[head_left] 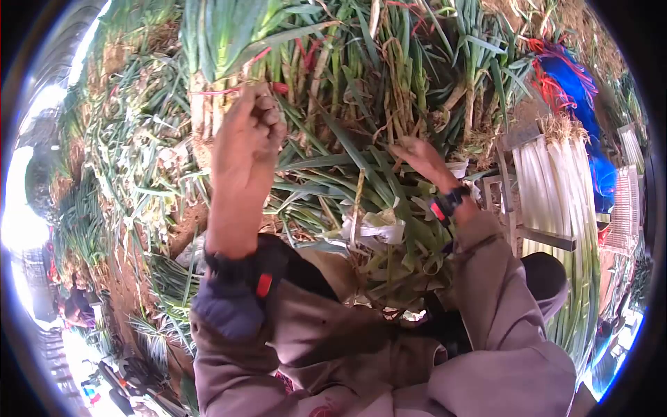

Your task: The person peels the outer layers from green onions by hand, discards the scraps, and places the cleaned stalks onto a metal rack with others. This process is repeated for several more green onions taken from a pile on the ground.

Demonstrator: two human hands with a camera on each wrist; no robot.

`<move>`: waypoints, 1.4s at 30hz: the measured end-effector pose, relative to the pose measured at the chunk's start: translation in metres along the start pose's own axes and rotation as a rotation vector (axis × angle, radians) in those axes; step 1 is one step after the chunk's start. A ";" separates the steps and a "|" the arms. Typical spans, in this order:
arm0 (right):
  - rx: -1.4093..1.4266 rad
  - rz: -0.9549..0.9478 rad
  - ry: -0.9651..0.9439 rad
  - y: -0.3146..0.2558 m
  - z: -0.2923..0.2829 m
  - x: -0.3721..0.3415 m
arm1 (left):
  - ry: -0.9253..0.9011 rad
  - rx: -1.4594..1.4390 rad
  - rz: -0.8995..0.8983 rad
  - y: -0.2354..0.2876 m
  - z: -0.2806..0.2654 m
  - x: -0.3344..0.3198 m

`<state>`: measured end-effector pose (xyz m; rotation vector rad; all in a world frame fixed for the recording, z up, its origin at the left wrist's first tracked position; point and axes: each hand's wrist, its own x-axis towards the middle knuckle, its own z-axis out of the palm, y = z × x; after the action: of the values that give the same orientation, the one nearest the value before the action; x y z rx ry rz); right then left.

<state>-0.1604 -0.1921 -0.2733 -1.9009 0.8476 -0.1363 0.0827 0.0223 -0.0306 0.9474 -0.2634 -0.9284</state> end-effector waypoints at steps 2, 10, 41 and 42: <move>-0.068 -0.052 0.010 -0.003 0.014 0.030 | -0.086 0.067 0.044 0.004 0.009 -0.017; -0.183 0.019 -0.505 -0.057 0.108 0.048 | 0.031 0.108 0.061 0.012 0.007 -0.053; 0.153 0.183 0.169 0.017 0.050 0.080 | 0.115 -0.016 0.043 0.024 -0.019 -0.047; 0.377 0.202 0.091 -0.032 0.035 0.051 | 0.123 0.008 0.056 0.023 -0.015 -0.046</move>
<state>-0.0913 -0.1890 -0.2771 -1.4584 0.9944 -0.2426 0.0765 0.0721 -0.0127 0.9958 -0.1887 -0.8152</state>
